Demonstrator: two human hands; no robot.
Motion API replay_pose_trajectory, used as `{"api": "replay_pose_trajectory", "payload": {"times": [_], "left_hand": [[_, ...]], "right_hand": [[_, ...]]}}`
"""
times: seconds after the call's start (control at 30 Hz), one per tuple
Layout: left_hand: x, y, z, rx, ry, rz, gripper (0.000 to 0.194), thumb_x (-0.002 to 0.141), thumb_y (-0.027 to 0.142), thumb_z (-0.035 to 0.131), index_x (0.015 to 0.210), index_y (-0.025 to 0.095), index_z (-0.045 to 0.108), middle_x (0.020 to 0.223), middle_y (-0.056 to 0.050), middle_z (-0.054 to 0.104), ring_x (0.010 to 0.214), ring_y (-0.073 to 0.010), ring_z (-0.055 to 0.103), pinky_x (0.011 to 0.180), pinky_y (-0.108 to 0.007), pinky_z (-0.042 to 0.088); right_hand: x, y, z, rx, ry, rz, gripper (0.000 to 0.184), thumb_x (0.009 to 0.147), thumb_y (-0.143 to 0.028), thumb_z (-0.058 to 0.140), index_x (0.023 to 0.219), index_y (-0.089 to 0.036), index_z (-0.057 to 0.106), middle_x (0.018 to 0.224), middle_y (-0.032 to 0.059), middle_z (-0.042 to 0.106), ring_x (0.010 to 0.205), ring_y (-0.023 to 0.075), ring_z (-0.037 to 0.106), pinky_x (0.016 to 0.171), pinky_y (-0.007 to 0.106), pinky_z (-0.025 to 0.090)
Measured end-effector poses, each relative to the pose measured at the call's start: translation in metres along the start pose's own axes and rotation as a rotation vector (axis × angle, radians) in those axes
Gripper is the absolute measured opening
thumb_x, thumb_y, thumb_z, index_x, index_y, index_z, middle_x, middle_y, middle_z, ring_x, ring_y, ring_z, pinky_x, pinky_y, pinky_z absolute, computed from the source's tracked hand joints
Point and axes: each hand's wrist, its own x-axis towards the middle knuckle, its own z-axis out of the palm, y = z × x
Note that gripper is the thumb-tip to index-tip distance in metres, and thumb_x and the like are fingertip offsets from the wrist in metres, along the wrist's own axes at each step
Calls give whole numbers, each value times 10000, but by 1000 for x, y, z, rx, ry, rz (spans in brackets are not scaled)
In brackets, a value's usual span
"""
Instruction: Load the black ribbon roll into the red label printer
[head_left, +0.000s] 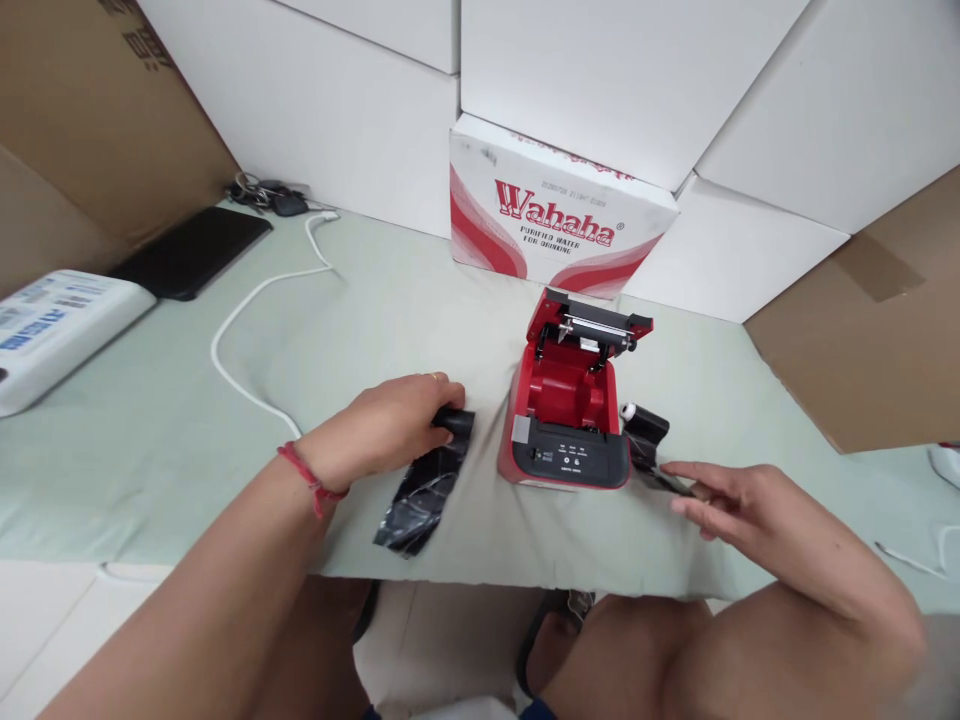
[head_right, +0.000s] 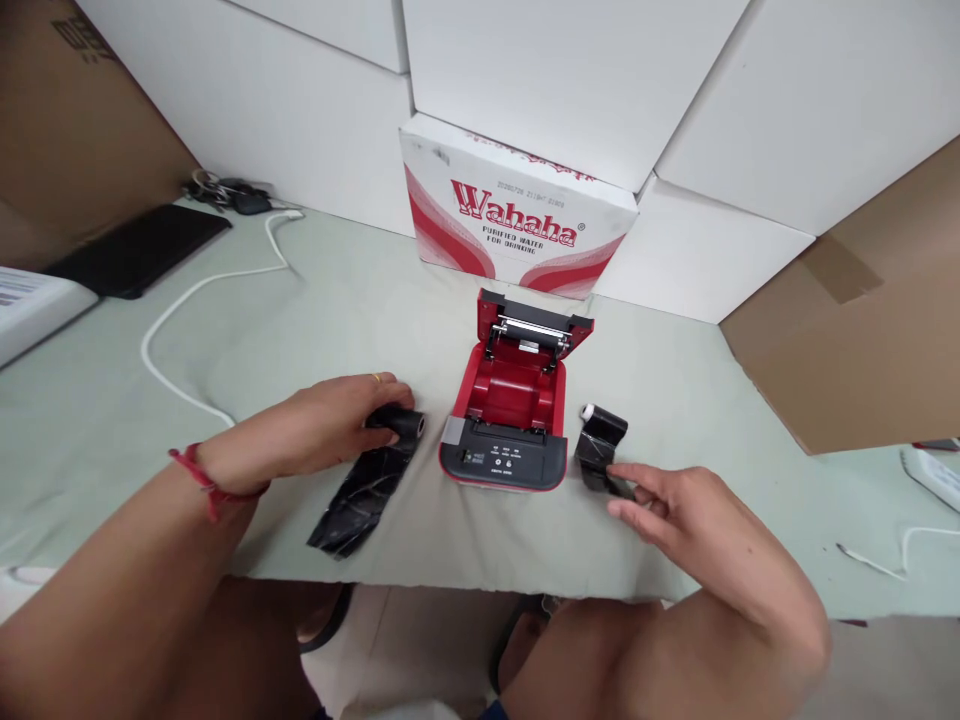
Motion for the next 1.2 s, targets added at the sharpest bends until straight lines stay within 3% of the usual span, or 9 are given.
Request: {"api": "replay_pose_trajectory", "payload": {"times": [0.17, 0.27, 0.4, 0.47, 0.53, 0.7, 0.97, 1.07, 1.2], "left_hand": [[-8, 8, -25, -431, -88, 107, 313, 913, 494, 678, 1038, 213, 733, 923, -38, 747, 804, -210, 660, 709, -308, 524], [-20, 16, -44, -718, -178, 362, 285, 886, 423, 798, 1064, 202, 776, 944, -52, 776, 824, -195, 692, 729, -289, 557], [-27, 34, -45, -792, -284, 688, 250, 812, 287, 893, 1042, 219, 823, 928, -65, 802, 777, -187, 709, 745, -290, 574], [-23, 47, -33, -762, -152, 668, 332, 826, 251, 885, 1146, 229, 800, 991, -51, 810, 849, -187, 730, 808, -291, 580], [-17, 62, -18, -697, 80, 607, 457, 817, 265, 911, 1247, 223, 761, 1019, -34, 796, 937, -189, 724, 876, -294, 569], [-2, 90, 9, -628, 309, 660, 526, 883, 279, 859, 1375, 234, 676, 1091, -12, 810, 1003, -194, 743, 963, -318, 542], [11, 96, 37, -713, 526, 414, 385, 917, 263, 788, 1286, 211, 690, 1197, -49, 807, 1068, -218, 763, 938, -343, 597], [8, 91, 41, -598, 626, 450, 347, 952, 142, 614, 1287, 207, 673, 1258, -91, 774, 1145, -237, 734, 996, -407, 597], [-4, 78, 34, -382, 648, 587, 560, 735, -14, 473, 1220, 203, 648, 1332, -120, 711, 1269, -266, 651, 1071, -483, 551]], "right_hand": [[-20, -23, -6, 58, 43, -290, 446, 1009, -481, 686, 1444, -386, 723, 993, 23, 851, 660, 137, 761, 496, 185, 603], [-19, -30, -7, 71, 76, -431, 425, 1019, -364, 699, 1441, -407, 718, 956, 3, 850, 638, 113, 753, 510, 157, 602], [-10, -41, -2, 88, 195, -563, 338, 1020, -242, 696, 1330, -348, 782, 1018, 12, 858, 767, 134, 800, 612, 176, 630], [-4, -54, 5, 142, 269, -602, 289, 1036, -205, 670, 1262, -334, 795, 1006, -1, 846, 806, 131, 788, 686, 203, 633], [5, -69, 15, 230, 348, -626, 299, 1053, -179, 638, 1261, -343, 777, 1040, -7, 828, 878, 139, 766, 761, 249, 627], [32, -91, 35, 241, 496, -706, 396, 1030, -178, 689, 1394, -333, 701, 1347, 33, 765, 1300, 232, 642, 1139, 450, 517], [60, -84, 34, 170, 355, -580, 356, 1054, -299, 656, 1407, -324, 695, 1319, 46, 765, 1263, 238, 643, 1079, 425, 549], [72, -82, 33, 144, 370, -522, 336, 1049, -337, 642, 1376, -320, 718, 1293, 62, 768, 1276, 270, 643, 1120, 482, 530], [88, -77, 34, 76, 390, -437, 335, 1025, -351, 643, 1341, -294, 739, 1271, 92, 770, 1258, 302, 655, 1102, 537, 542]]}}
